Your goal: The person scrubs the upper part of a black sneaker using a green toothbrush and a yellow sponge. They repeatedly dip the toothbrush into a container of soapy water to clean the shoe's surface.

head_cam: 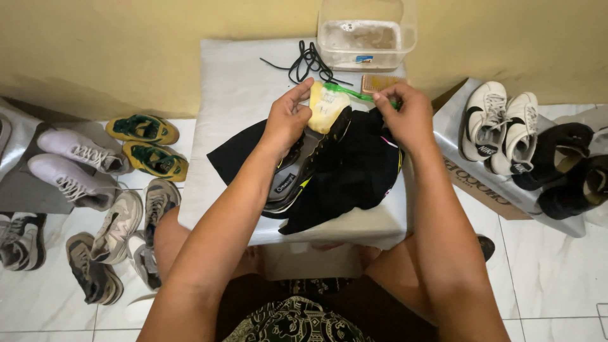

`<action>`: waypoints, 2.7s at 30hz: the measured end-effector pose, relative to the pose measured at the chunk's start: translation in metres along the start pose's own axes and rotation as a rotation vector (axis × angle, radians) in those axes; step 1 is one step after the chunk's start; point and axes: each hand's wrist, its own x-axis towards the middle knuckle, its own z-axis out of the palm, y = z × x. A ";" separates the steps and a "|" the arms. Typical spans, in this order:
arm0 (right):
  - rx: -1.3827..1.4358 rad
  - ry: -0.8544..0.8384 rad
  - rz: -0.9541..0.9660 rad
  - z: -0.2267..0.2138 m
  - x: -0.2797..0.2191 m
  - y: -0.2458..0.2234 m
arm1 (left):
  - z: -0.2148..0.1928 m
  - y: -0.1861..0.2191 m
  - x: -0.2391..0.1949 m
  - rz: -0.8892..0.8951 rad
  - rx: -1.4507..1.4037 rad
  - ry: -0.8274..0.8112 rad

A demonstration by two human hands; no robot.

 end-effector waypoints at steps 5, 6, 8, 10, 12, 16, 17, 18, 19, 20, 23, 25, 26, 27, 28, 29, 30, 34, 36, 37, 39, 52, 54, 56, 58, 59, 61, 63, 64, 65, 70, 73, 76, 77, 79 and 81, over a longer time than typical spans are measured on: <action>-0.028 0.003 -0.039 -0.001 0.004 0.005 | -0.006 -0.019 0.008 -0.012 0.020 -0.051; -0.016 0.016 -0.035 0.000 0.006 0.011 | -0.005 -0.019 0.009 -0.018 0.037 -0.064; -0.007 0.022 -0.044 -0.006 0.004 0.007 | 0.000 -0.003 0.005 -0.051 0.070 -0.067; -0.001 0.032 -0.049 -0.011 0.003 0.007 | 0.005 0.005 0.003 -0.083 0.101 -0.075; 0.010 0.027 -0.054 -0.013 0.004 0.008 | 0.007 0.006 0.005 -0.098 0.108 -0.049; 0.021 0.040 -0.056 -0.006 0.006 0.010 | 0.003 -0.003 0.010 -0.082 0.207 -0.028; 0.040 0.041 -0.055 -0.003 0.006 0.011 | 0.004 0.000 0.009 -0.076 0.275 -0.018; 0.059 0.041 -0.054 -0.002 0.007 0.012 | 0.005 0.002 0.008 -0.069 0.343 -0.009; 0.057 0.046 -0.057 0.005 0.008 0.016 | 0.005 0.004 0.009 -0.064 0.342 -0.011; 0.106 0.040 -0.035 0.011 0.009 0.020 | 0.005 0.006 0.008 -0.058 0.391 -0.001; 0.056 0.020 0.001 0.025 -0.005 0.017 | 0.016 0.035 0.001 -0.094 0.486 -0.050; -0.037 0.004 0.014 0.026 -0.015 0.011 | 0.028 0.068 -0.007 -0.136 0.537 -0.105; -0.026 0.058 0.026 0.024 -0.020 0.010 | 0.035 0.087 -0.012 -0.189 0.595 -0.151; -0.012 0.112 0.036 0.023 -0.024 0.008 | 0.039 0.107 -0.018 -0.241 0.654 -0.197; -0.010 0.119 0.026 0.020 -0.028 0.003 | 0.039 0.112 -0.018 -0.229 0.657 -0.192; 0.004 0.166 0.030 0.016 -0.034 0.000 | 0.039 0.116 -0.019 -0.262 0.751 -0.212; 0.019 0.214 0.035 0.012 -0.041 -0.004 | 0.039 0.121 -0.021 -0.295 0.845 -0.231; 0.080 0.265 -0.009 0.020 -0.037 0.031 | 0.039 0.150 -0.055 -0.473 1.137 -0.348; 0.066 0.267 0.076 0.024 -0.036 0.040 | 0.030 0.124 -0.061 -0.493 1.068 -0.291; 0.067 0.271 0.070 0.025 -0.032 0.043 | 0.026 0.116 -0.059 -0.485 1.070 -0.287; 0.087 0.309 0.076 0.028 -0.032 0.055 | 0.020 0.096 -0.061 -0.408 1.070 -0.217; 0.274 0.369 0.049 0.034 -0.022 0.052 | -0.012 0.178 -0.049 -0.193 1.059 -0.338; 0.277 0.360 0.074 0.036 -0.026 0.059 | -0.018 0.195 -0.049 -0.214 1.123 -0.410; 0.270 0.364 0.081 0.039 -0.029 0.067 | -0.028 0.197 -0.046 -0.217 1.160 -0.456; 0.267 0.371 0.063 0.035 -0.024 0.061 | -0.042 0.188 -0.039 -0.202 1.200 -0.481; 0.242 0.367 0.058 0.031 -0.026 0.054 | -0.052 0.176 -0.036 -0.202 1.270 -0.502; 0.220 0.365 0.042 0.031 -0.028 0.051 | -0.069 0.153 -0.033 -0.196 1.344 -0.513; 0.202 0.335 0.050 0.034 -0.026 0.063 | -0.079 0.132 -0.028 -0.115 1.382 -0.491; 0.203 0.342 0.037 0.034 -0.021 0.062 | -0.079 0.141 -0.031 -0.102 1.385 -0.483; 0.191 0.325 0.048 0.033 -0.023 0.063 | -0.078 0.146 -0.038 -0.058 1.347 -0.487; 0.177 0.252 0.079 0.033 -0.023 0.060 | -0.087 0.129 -0.054 0.051 1.247 -0.443; 0.276 0.198 0.106 0.030 -0.023 0.056 | -0.090 0.121 -0.053 0.119 1.220 -0.413; 0.317 0.174 0.113 0.013 -0.009 0.033 | -0.089 0.125 -0.052 0.131 1.155 -0.388; 0.264 0.180 0.079 0.005 0.002 0.036 | -0.087 0.128 -0.051 0.122 1.153 -0.369; 0.204 0.174 0.041 -0.017 0.027 0.018 | -0.083 0.130 -0.049 0.107 1.144 -0.342; -0.052 0.120 0.061 -0.039 0.051 -0.024 | -0.082 0.131 -0.046 0.107 1.175 -0.326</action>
